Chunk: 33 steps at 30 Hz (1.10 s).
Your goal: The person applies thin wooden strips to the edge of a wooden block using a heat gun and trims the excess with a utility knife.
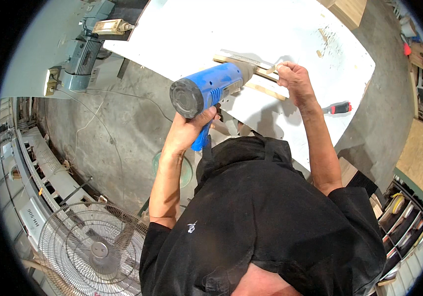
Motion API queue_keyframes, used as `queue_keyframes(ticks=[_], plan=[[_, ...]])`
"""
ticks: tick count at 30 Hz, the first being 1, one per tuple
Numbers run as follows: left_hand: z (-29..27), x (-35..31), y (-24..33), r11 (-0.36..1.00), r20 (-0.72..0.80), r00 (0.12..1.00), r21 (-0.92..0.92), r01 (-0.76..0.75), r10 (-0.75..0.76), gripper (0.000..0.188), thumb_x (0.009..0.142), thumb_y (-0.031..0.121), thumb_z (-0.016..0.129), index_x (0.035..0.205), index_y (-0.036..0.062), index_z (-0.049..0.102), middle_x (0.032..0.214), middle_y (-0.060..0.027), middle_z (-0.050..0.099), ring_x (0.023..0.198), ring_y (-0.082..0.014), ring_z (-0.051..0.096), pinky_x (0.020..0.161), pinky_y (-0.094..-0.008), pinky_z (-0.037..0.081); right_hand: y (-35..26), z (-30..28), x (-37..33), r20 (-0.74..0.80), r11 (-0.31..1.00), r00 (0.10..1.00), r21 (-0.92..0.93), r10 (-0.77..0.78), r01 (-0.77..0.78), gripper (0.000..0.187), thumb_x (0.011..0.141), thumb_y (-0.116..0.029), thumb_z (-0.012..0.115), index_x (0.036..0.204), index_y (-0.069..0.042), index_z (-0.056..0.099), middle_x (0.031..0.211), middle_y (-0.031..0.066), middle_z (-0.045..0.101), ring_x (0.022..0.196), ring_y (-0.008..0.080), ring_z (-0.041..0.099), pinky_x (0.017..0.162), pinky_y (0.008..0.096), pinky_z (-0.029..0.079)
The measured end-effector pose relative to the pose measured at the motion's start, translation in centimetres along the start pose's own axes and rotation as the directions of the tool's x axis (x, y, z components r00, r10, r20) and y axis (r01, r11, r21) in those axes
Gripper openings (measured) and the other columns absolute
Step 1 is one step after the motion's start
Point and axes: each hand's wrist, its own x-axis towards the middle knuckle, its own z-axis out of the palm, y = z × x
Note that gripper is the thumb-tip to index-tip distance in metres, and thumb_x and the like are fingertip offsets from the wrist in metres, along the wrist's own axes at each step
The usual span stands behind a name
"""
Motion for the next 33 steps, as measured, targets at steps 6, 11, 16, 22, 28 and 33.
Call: queue_keyframes(ticks=[6, 11, 16, 22, 28, 33], plan=[[0.3, -0.5, 0.0, 0.999, 0.022, 1.0, 0.037, 0.01, -0.01, 0.033, 0.089, 0.015, 0.068, 0.116, -0.0006, 0.058, 0.1, -0.0104, 0.066, 0.084, -0.0171, 0.064, 0.066, -0.029, 0.052, -1.1, -1.9, -0.7, -0.161, 0.961, 0.985, -0.277, -0.055, 0.008, 0.016, 0.087, -0.015, 0.064, 0.083, 0.0, 0.066, 0.068, -0.0028, 0.056, 0.058, 0.0042, 0.044, 0.054, 0.0207, 0.039], [1.0, -0.5, 0.0, 0.999, 0.003, 1.0, -0.045, -0.005, 0.005, 0.034, 0.089, 0.013, 0.067, 0.118, -0.0011, 0.057, 0.101, -0.0113, 0.066, 0.084, -0.0175, 0.064, 0.066, -0.0293, 0.052, -0.8, -4.2, -1.4, -0.228, 0.919, 0.971, -0.393, -0.073, -0.024, 0.018, 0.088, -0.016, 0.064, 0.086, 0.002, 0.067, 0.069, -0.0024, 0.057, 0.059, 0.0049, 0.044, 0.053, 0.0216, 0.038], [0.8, -0.2, 0.0, 0.988, -0.119, 0.989, 0.142, -0.066, 0.083, 0.035, 0.088, 0.016, 0.068, 0.118, -0.001, 0.058, 0.103, -0.0115, 0.067, 0.085, -0.0181, 0.064, 0.068, -0.0307, 0.051, 0.3, -4.9, -1.6, -0.238, 0.948, 0.97, -0.315, -0.042, -0.036, 0.018, 0.089, -0.017, 0.064, 0.088, 0.0, 0.066, 0.069, -0.0032, 0.055, 0.058, 0.004, 0.043, 0.053, 0.0199, 0.036], [0.2, -0.8, 0.5, 0.993, -0.252, 0.964, 0.097, -0.068, 0.09, 0.036, 0.087, 0.019, 0.069, 0.116, -0.0009, 0.061, 0.103, -0.0114, 0.067, 0.086, -0.0193, 0.064, 0.067, -0.0313, 0.051, 1.2, -5.1, -1.7, -0.231, 0.973, 0.971, -0.229, -0.061, 0.007, 0.017, 0.089, -0.016, 0.064, 0.087, 0.001, 0.066, 0.07, -0.0022, 0.056, 0.057, 0.0046, 0.043, 0.053, 0.0202, 0.037], [2.3, -0.5, 0.6, 0.995, -0.072, 0.993, 0.028, 0.093, -0.091, 0.032, 0.087, 0.016, 0.07, 0.113, -0.0007, 0.061, 0.1, -0.0103, 0.068, 0.083, -0.0174, 0.064, 0.066, -0.029, 0.051, 1.7, -5.5, -2.4, -0.228, 0.979, 0.973, -0.202, -0.042, -0.005, 0.018, 0.091, -0.018, 0.063, 0.09, 0.0, 0.064, 0.071, -0.0027, 0.056, 0.059, 0.0038, 0.045, 0.055, 0.0184, 0.037], [4.7, -0.2, 0.3, 0.998, 0.039, 0.998, 0.018, 0.054, -0.054, 0.027, 0.089, 0.014, 0.069, 0.11, -0.0002, 0.06, 0.09, -0.0068, 0.065, 0.082, -0.0155, 0.06, 0.069, -0.0307, 0.049, 2.1, -6.2, -2.4, -0.232, 0.978, 0.972, -0.208, -0.043, -0.006, 0.018, 0.091, -0.018, 0.062, 0.089, -0.001, 0.063, 0.071, -0.003, 0.055, 0.059, 0.0032, 0.045, 0.056, 0.0178, 0.039]])
